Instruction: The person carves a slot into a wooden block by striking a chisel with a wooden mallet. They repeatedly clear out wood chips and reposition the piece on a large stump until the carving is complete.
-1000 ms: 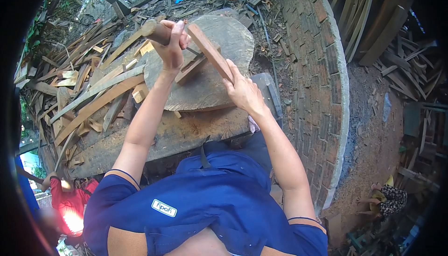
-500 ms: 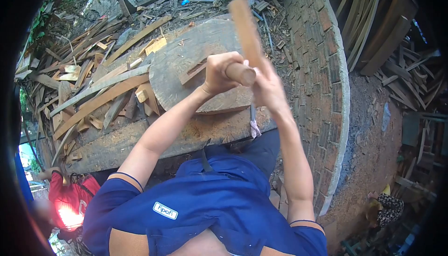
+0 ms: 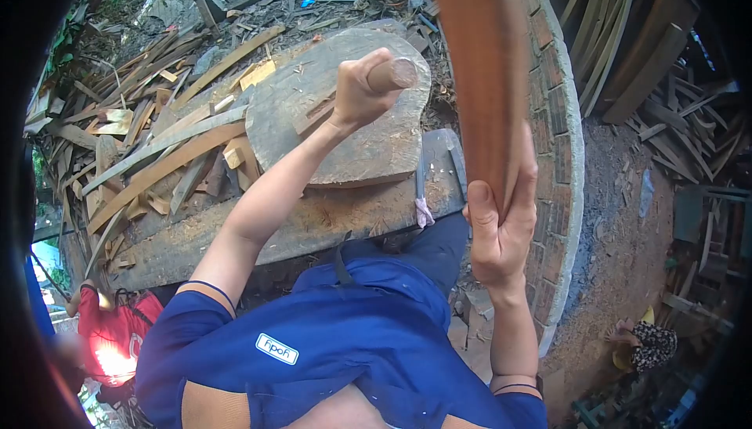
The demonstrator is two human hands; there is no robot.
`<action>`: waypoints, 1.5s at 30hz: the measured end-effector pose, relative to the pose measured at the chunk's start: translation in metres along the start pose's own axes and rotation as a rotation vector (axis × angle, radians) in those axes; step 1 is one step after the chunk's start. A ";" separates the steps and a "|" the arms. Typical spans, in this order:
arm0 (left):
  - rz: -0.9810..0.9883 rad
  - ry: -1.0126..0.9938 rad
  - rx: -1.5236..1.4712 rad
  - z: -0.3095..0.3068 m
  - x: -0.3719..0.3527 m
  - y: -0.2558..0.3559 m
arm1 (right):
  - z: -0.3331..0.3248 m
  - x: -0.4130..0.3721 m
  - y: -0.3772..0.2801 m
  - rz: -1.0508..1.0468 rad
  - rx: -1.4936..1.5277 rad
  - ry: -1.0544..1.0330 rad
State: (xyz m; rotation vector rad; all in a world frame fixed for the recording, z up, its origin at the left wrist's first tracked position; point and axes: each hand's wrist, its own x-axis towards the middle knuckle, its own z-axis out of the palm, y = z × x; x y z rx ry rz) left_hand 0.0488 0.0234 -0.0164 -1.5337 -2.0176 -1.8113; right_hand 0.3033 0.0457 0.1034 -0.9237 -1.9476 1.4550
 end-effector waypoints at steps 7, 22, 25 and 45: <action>-0.068 0.097 -0.095 -0.020 0.017 -0.011 | 0.022 0.039 0.019 0.124 0.044 -0.195; -0.477 0.604 -0.477 -0.112 0.028 -0.058 | 0.119 0.098 0.133 0.157 -0.248 -0.438; -0.309 0.752 -0.403 -0.118 0.025 -0.065 | 0.115 0.098 0.131 0.140 -0.298 -0.459; -0.326 0.310 -0.660 -0.082 0.065 -0.049 | 0.116 0.099 0.131 0.231 -0.197 -0.495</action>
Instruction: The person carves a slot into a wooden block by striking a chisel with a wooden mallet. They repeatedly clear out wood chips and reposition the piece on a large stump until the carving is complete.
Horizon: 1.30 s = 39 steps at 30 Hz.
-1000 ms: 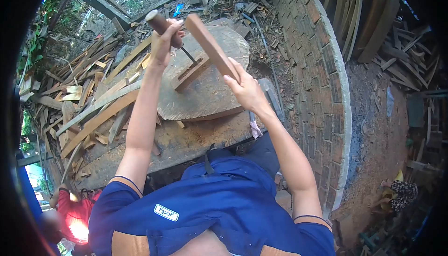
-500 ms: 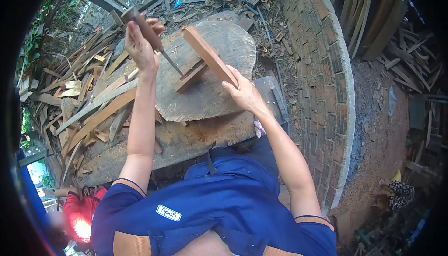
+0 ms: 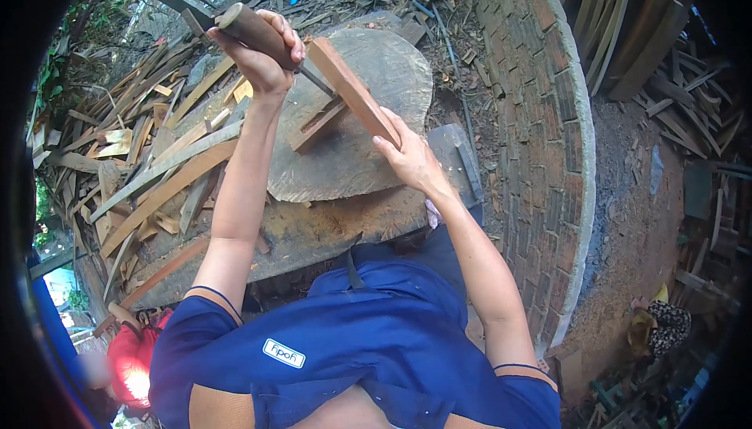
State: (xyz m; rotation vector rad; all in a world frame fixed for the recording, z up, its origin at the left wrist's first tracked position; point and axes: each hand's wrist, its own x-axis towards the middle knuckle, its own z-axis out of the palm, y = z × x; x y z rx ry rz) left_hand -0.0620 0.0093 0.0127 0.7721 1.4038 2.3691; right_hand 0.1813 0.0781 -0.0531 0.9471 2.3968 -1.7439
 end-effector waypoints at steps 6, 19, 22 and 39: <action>-0.142 -0.094 -0.144 -0.006 0.002 -0.001 | -0.001 0.000 0.001 0.005 -0.010 -0.007; -0.204 -0.248 -0.257 -0.015 0.003 -0.005 | 0.001 0.002 0.004 -0.093 -0.065 0.037; -0.199 -0.258 -0.264 -0.011 0.002 -0.007 | 0.000 0.001 0.001 -0.048 -0.004 0.003; 0.065 -0.229 -0.007 -0.001 -0.003 -0.021 | -0.006 -0.003 -0.017 0.084 0.002 -0.061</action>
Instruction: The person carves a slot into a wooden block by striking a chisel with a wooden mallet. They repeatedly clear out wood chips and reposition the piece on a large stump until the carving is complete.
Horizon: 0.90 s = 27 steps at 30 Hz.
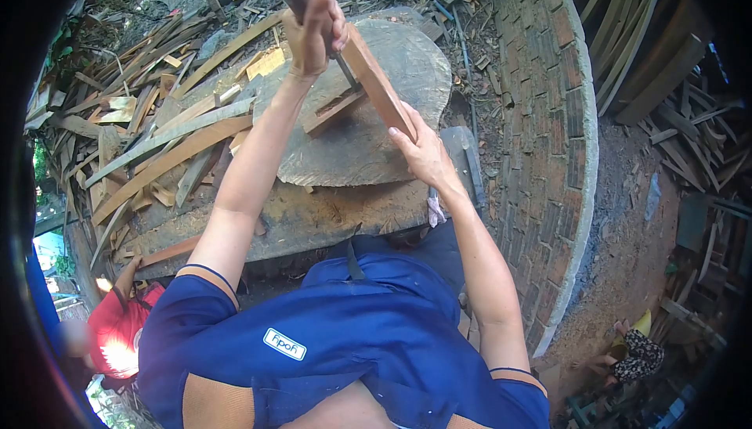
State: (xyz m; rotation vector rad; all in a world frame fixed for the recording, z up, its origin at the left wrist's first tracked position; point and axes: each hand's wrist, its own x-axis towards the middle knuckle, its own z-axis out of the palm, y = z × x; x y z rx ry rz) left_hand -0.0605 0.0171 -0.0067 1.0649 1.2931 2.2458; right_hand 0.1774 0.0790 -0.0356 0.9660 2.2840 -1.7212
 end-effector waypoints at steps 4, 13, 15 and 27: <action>-0.192 -0.145 0.086 0.005 0.008 0.007 | -0.019 -0.005 -0.024 0.061 0.245 -0.025; -0.270 -0.305 0.131 0.021 0.003 0.018 | -0.077 -0.059 -0.142 -0.744 -0.446 0.513; -0.285 -0.315 0.219 0.022 0.002 0.018 | -0.090 -0.066 -0.142 -0.643 -0.521 0.425; -0.279 -0.104 -0.019 0.007 0.008 0.002 | -0.067 -0.052 -0.112 -0.363 -0.100 0.280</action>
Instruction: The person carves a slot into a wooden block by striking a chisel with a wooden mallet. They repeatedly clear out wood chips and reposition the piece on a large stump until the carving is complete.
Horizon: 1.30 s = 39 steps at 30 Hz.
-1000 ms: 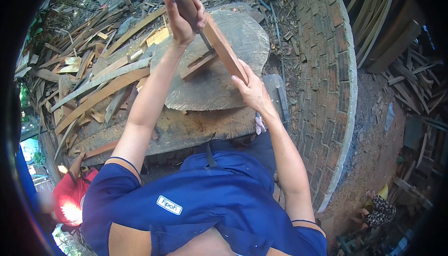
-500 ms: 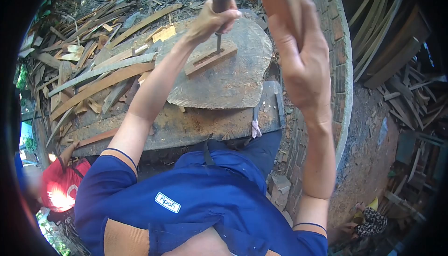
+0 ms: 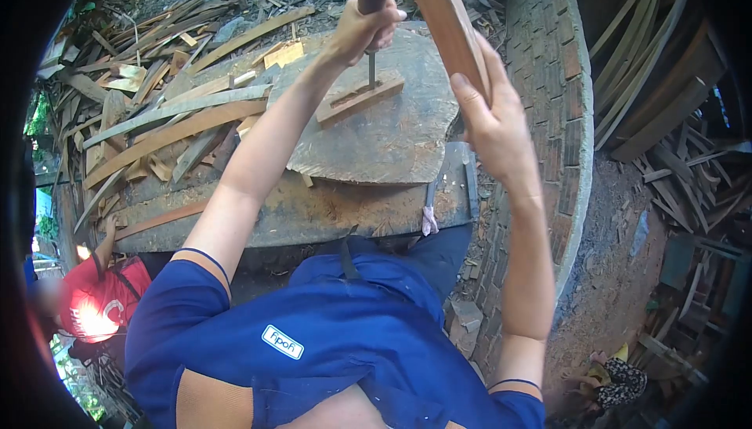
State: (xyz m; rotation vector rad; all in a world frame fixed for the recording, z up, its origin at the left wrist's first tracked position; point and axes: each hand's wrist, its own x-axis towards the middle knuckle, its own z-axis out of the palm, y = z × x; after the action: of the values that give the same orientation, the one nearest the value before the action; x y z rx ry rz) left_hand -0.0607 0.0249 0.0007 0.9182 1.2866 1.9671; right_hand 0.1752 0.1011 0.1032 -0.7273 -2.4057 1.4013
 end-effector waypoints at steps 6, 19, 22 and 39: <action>0.046 0.239 -0.085 -0.007 -0.006 0.001 | 0.053 0.003 0.075 0.403 -0.079 -0.305; 0.059 0.955 -0.537 -0.079 -0.060 -0.010 | 0.092 -0.005 0.098 0.241 -0.158 -0.337; 0.160 0.700 -0.274 -0.043 -0.075 0.023 | 0.085 -0.015 0.111 0.211 -0.144 -0.302; 0.328 0.531 0.090 0.015 -0.055 -0.002 | 0.085 -0.026 0.116 0.215 -0.215 -0.264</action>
State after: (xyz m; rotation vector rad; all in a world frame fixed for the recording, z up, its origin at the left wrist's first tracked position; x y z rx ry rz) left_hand -0.0167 -0.0095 -0.0092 0.7029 1.6005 2.5446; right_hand 0.1917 0.0720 -0.0395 -0.9289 -2.7873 1.4073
